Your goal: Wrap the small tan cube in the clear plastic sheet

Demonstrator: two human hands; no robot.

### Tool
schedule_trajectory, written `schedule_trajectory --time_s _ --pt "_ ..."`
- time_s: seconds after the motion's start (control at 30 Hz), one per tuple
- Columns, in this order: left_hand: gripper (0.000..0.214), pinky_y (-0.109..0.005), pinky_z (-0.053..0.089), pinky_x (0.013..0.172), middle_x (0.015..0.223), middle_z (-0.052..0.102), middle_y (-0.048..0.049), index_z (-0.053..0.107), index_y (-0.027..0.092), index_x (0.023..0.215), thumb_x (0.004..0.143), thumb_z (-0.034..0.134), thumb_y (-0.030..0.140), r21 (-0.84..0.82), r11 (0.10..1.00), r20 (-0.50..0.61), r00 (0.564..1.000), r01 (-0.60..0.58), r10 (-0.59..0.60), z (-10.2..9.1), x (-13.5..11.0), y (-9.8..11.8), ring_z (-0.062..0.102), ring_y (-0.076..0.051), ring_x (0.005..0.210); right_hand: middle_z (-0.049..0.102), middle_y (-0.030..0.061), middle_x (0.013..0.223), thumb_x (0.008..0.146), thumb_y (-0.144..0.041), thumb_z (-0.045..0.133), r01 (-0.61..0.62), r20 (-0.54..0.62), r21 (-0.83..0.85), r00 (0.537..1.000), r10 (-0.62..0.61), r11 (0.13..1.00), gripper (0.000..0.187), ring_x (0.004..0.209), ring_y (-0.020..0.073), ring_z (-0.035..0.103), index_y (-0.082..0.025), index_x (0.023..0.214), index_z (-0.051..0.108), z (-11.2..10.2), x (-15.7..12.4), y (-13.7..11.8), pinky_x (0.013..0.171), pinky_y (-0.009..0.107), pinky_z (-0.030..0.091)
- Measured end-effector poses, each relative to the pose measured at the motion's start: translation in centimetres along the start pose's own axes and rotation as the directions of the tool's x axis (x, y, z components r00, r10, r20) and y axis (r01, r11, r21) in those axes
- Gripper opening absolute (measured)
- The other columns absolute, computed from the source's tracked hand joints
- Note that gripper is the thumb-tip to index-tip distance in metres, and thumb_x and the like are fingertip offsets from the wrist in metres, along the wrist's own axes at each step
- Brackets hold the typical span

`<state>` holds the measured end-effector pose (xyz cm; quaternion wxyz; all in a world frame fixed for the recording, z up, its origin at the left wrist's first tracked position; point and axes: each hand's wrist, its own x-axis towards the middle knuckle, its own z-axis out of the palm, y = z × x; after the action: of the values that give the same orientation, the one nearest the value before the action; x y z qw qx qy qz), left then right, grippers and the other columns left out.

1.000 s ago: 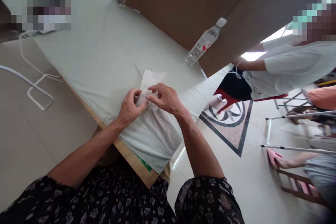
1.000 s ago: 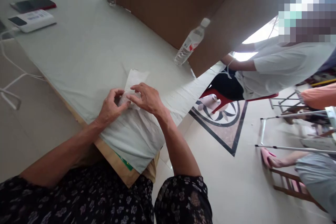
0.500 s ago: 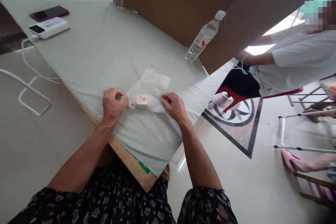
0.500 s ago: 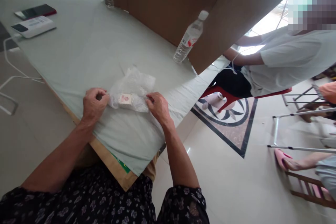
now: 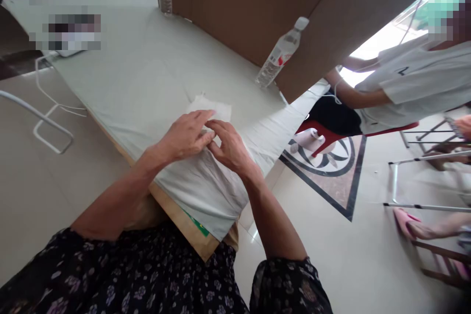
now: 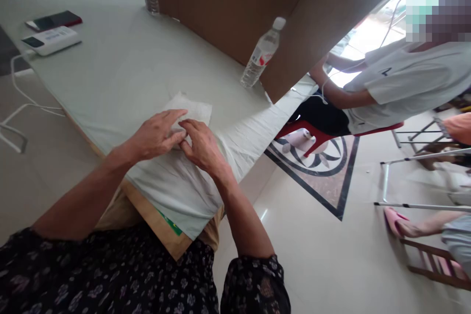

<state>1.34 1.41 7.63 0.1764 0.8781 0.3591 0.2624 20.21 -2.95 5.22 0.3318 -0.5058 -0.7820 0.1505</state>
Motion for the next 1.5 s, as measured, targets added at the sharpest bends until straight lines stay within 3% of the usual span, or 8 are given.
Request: schedule_trajectory --time_s 0.2,0.37,0.6,0.87,1.03,1.2,1.37,1.5 --pt "0.058 -0.037 0.056 0.089 0.112 0.079 -0.0101 0.069 0.016 0.133 0.086 0.057 0.048 -0.072 0.932 0.256 0.910 0.355 -0.327 -0.6 0.1 -4.9 0.072 -0.026 0.097 0.079 0.0111 0.112 0.093 -0.039 0.074 -0.210 0.140 -0.017 0.968 0.210 0.978 0.038 0.104 0.0271 0.071 -0.016 0.124 0.072 0.6 0.8 2.8 0.099 0.042 0.054" --pt "0.035 -0.031 0.053 0.079 0.101 0.079 -0.0063 0.077 0.020 0.103 0.083 0.059 0.041 -0.117 0.948 0.053 0.955 0.296 -0.292 -1.8 -3.3 -4.2 0.069 -0.021 0.086 0.078 0.0049 0.096 0.093 -0.030 0.073 -0.114 0.076 -0.017 0.990 0.115 0.993 0.010 0.094 0.0220 0.067 -0.023 0.099 0.077 -0.4 -0.5 1.5 0.095 0.039 0.047" --pt "0.036 -0.032 0.050 0.072 0.077 0.077 -0.0016 0.079 0.026 0.100 0.088 0.064 0.056 0.069 0.960 0.323 0.905 0.270 -0.278 -2.6 -6.0 -2.7 0.071 -0.023 0.072 0.078 0.0032 0.086 0.100 -0.039 0.066 -0.052 0.435 0.102 0.900 0.002 0.993 0.024 0.080 0.0172 0.068 -0.022 0.091 0.080 -1.8 -4.2 -0.6 0.081 0.033 0.049" --pt "0.037 -0.043 0.053 0.107 0.127 0.072 -0.0112 0.066 0.020 0.126 0.089 0.061 0.025 0.029 0.998 0.108 0.993 0.051 -0.054 -0.1 -3.6 -1.1 0.066 -0.028 0.123 0.080 0.0056 0.103 0.097 -0.034 0.064 -0.208 0.098 0.112 0.975 0.197 0.972 0.021 0.088 0.0184 0.071 -0.021 0.107 0.077 -0.9 -2.1 -0.3 0.082 0.034 0.057" --pt "0.081 -0.051 0.043 0.121 0.159 0.051 -0.0193 0.039 0.016 0.155 0.083 0.072 0.031 0.044 0.987 0.086 0.984 0.155 -0.158 1.6 -4.0 -3.0 0.048 -0.035 0.148 0.065 0.0111 0.148 0.086 -0.033 0.077 -0.205 0.044 0.062 0.978 0.202 0.977 0.059 0.132 0.0289 0.062 -0.025 0.142 0.062 2.4 -0.1 1.3 0.106 0.047 0.056" --pt "0.099 -0.057 0.034 0.126 0.162 0.048 -0.0235 0.032 0.014 0.161 0.079 0.078 0.045 0.124 0.962 0.150 0.954 0.242 -0.259 3.0 -5.0 -4.4 0.042 -0.041 0.154 0.072 0.0124 0.137 0.085 -0.026 0.076 -0.208 0.021 0.094 0.978 0.207 0.974 0.051 0.125 0.0267 0.067 -0.020 0.135 0.065 3.9 0.2 1.8 0.113 0.045 0.050" --pt "0.099 -0.055 0.027 0.129 0.167 0.042 -0.0253 0.034 0.010 0.161 0.082 0.074 0.054 0.186 0.945 0.199 0.932 0.267 -0.303 3.5 -5.7 -3.9 0.033 -0.042 0.159 0.072 0.0142 0.134 0.087 -0.034 0.070 -0.357 -0.329 0.133 0.864 0.381 0.924 0.053 0.116 0.0256 0.069 -0.019 0.137 0.060 0.4 -1.3 5.5 0.100 0.043 0.056" --pt "0.095 -0.055 0.028 0.128 0.165 0.044 -0.0227 0.038 0.014 0.159 0.081 0.076 0.053 0.192 0.945 0.130 0.948 0.265 -0.292 4.0 -5.9 -3.6 0.035 -0.042 0.157 0.071 0.0176 0.131 0.082 -0.030 0.069 -0.514 -0.396 0.013 0.785 0.476 0.858 0.055 0.116 0.0306 0.068 -0.018 0.135 0.060 -2.1 -3.3 10.0 0.104 0.053 0.053"
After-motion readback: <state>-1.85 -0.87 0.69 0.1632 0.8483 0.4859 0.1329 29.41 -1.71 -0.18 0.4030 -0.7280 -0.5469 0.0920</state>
